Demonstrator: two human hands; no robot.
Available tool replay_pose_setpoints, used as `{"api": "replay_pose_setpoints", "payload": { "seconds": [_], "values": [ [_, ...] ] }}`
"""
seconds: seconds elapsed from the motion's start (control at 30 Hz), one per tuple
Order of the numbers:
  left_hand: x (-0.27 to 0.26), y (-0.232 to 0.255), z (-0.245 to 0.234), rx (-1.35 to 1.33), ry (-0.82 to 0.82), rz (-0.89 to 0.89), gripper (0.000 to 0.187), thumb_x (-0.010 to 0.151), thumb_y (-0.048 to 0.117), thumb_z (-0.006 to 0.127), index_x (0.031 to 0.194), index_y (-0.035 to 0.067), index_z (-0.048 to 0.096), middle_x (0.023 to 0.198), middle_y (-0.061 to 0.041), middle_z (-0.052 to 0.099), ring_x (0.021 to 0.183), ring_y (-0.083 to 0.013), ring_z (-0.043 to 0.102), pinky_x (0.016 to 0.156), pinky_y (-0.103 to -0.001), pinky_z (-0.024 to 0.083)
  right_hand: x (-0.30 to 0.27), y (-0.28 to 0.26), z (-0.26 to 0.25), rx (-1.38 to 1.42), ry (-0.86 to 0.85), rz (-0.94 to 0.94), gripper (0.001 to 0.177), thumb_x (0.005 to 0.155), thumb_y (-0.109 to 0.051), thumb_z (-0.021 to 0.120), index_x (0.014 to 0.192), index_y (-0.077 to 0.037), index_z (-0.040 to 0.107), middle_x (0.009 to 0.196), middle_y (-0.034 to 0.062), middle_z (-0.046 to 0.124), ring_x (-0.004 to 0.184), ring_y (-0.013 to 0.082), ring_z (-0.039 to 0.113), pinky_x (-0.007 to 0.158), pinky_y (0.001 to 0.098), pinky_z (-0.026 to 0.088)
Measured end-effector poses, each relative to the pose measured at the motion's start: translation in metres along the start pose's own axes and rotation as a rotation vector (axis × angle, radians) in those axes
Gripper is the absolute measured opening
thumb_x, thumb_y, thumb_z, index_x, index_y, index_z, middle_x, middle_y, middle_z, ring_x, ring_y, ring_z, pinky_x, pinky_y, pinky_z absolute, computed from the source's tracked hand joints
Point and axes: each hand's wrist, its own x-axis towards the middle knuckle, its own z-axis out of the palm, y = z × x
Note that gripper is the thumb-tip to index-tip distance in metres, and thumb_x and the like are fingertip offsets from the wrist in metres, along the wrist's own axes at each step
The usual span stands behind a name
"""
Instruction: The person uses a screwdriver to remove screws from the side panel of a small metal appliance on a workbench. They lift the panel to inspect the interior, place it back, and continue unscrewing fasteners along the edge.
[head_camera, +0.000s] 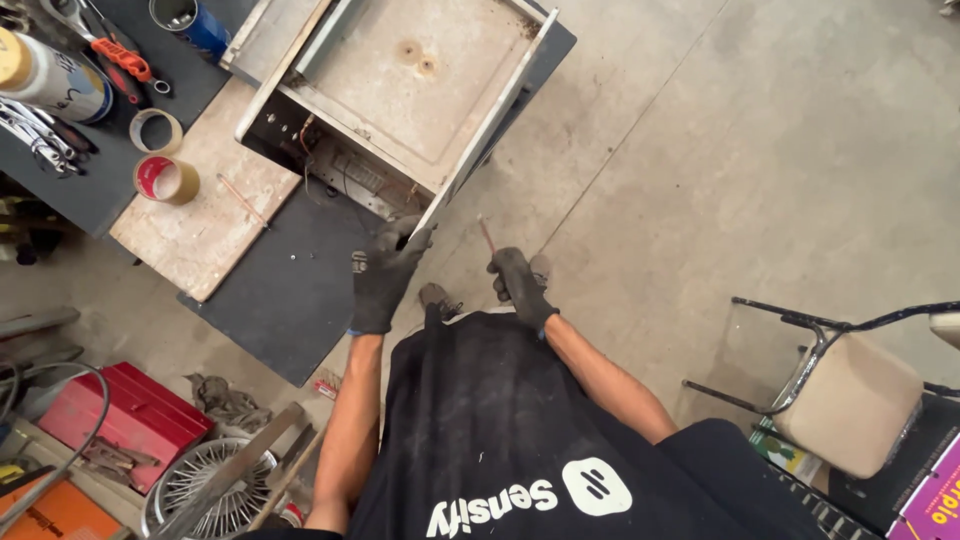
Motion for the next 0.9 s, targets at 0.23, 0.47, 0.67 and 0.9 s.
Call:
{"api": "replay_pose_setpoints", "payload": {
  "seconds": [0.23, 0.47, 0.67, 0.9],
  "values": [
    [0.006, -0.01, 0.005, -0.111, -0.05, -0.036, 0.018, 0.097, 0.038, 0.069, 0.104, 0.024, 0.077, 0.091, 0.002, 0.078, 0.095, -0.02, 0.074, 0.083, -0.036, 0.059, -0.011, 0.0, -0.012, 0.002, -0.293, -0.201, 0.035, 0.099, -0.036, 0.064, 0.118, -0.006, 0.066, 0.085, 0.0082, 0.071, 0.061, 0.0118, 0.064, 0.047, 0.0226, 0.049],
    [0.0, -0.007, 0.009, -0.082, -0.033, -0.022, 0.015, 0.096, 0.037, 0.07, 0.094, 0.025, 0.079, 0.095, 0.0, 0.077, 0.098, -0.0225, 0.071, 0.084, -0.036, 0.058, 0.029, 0.009, -0.016, 0.026, -0.273, -0.276, 0.032, 0.098, -0.038, 0.068, 0.116, -0.012, 0.071, 0.084, 0.0081, 0.072, 0.06, 0.0096, 0.06, 0.045, 0.0188, 0.04],
    [0.003, -0.007, 0.009, -0.163, -0.023, -0.04, 0.018, 0.095, 0.035, 0.072, 0.106, 0.022, 0.078, 0.088, 0.0, 0.079, 0.094, -0.0199, 0.073, 0.082, -0.035, 0.059, 0.035, 0.005, -0.012, 0.003, -0.273, -0.241, 0.032, 0.097, -0.037, 0.066, 0.114, -0.012, 0.073, 0.084, 0.0081, 0.072, 0.061, 0.0099, 0.059, 0.045, 0.0178, 0.037],
    [0.0, -0.004, 0.008, -0.142, 0.016, -0.004, 0.021, 0.095, 0.034, 0.074, 0.108, 0.018, 0.078, 0.088, -0.007, 0.078, 0.093, -0.0249, 0.074, 0.078, -0.038, 0.059, 0.032, 0.002, -0.007, -0.006, -0.249, -0.217, 0.032, 0.093, -0.037, 0.071, 0.112, -0.012, 0.074, 0.082, 0.0092, 0.072, 0.059, 0.0101, 0.057, 0.044, 0.0182, 0.036]
  ]
}}
